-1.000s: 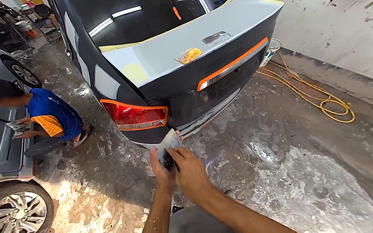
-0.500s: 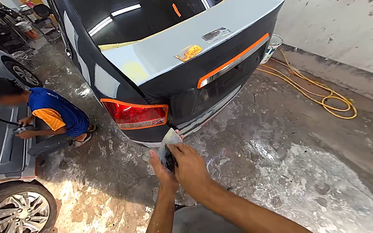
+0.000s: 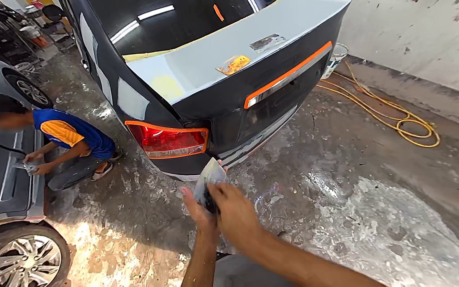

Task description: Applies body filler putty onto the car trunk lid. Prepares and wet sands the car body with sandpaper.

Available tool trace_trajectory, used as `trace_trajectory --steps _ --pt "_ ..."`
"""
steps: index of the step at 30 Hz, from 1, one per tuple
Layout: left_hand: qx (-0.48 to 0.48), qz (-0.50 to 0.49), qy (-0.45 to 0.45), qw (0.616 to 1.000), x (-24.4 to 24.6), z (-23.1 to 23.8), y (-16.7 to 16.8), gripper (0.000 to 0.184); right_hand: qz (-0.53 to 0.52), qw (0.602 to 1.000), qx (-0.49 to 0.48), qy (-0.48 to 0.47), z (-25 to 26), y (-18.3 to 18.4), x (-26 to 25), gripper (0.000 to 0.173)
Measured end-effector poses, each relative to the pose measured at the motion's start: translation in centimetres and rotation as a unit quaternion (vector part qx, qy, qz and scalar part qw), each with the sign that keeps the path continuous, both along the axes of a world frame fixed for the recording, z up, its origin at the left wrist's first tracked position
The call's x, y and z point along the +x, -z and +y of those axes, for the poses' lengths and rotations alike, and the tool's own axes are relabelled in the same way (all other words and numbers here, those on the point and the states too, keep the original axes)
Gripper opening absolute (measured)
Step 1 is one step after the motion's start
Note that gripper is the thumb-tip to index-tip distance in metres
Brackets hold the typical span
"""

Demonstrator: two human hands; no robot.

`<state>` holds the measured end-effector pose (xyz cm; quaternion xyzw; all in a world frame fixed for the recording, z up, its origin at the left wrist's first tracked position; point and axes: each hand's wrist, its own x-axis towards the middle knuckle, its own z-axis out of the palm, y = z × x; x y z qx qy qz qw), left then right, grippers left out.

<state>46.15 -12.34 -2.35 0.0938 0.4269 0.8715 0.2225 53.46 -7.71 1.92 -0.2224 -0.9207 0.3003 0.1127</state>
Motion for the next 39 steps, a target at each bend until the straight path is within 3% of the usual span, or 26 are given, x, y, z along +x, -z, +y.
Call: trace_trajectory --steps 2,5,11,14,16,18,22,26,28,31,33,36,39 --pt "-0.002 -0.021 0.016 1.0 0.2 0.1 0.0 0.088 -0.036 0.999 -0.021 0.006 1.3 0.0 -1.1 0.047" --pt "-0.058 0.045 -0.074 0.995 0.1 0.1 -1.4 0.067 0.033 0.999 0.022 -0.014 -1.2 -0.8 0.8 0.049" --pt "0.0 -0.04 -0.001 0.999 0.1 -0.1 -0.5 0.096 -0.003 1.0 0.001 -0.019 0.4 -0.7 -0.9 0.047" --pt "-0.034 0.01 -0.02 0.999 -0.2 -0.6 -0.8 0.099 0.067 0.996 0.046 -0.036 -1.6 -1.0 1.0 0.049" --pt "-0.027 -0.031 -0.02 0.999 -0.1 -0.3 -0.7 0.098 0.03 0.998 0.029 -0.041 -0.6 -0.6 -0.1 0.047" --pt "-0.011 -0.061 0.004 0.998 -0.2 -0.1 -0.2 0.102 0.011 0.999 0.033 -0.031 0.1 -0.3 -1.2 0.047" --pt "0.047 0.004 0.057 0.997 -1.8 -1.1 1.6 0.108 0.082 0.994 0.059 -0.051 -2.2 -1.4 1.1 0.053" --pt "-0.019 -0.077 -0.021 0.997 0.0 0.0 -1.1 0.094 0.009 0.998 0.037 -0.044 0.5 -0.6 -1.4 0.046" --pt "-0.031 -0.056 -0.047 0.997 0.1 -0.1 -1.2 0.088 0.02 0.998 0.04 -0.047 -0.3 -0.8 -0.6 0.047" --pt "-0.033 -0.019 -0.035 0.999 -0.6 -1.0 -0.1 0.099 0.074 0.993 0.068 -0.061 -1.8 -0.5 0.9 0.047" --pt "-0.038 -0.057 -0.051 0.996 0.2 -0.2 -0.8 0.093 0.023 0.998 0.038 -0.055 -0.2 -0.2 -0.5 0.043" --pt "-0.017 -0.064 -0.009 0.998 -0.1 -0.4 -0.1 0.105 -0.015 0.998 0.016 -0.053 0.4 -0.3 -0.9 0.046" --pt "-0.003 -0.018 -0.001 1.0 -0.7 -0.8 -0.2 0.107 0.052 0.996 0.051 -0.061 -1.6 -0.2 1.0 0.049"
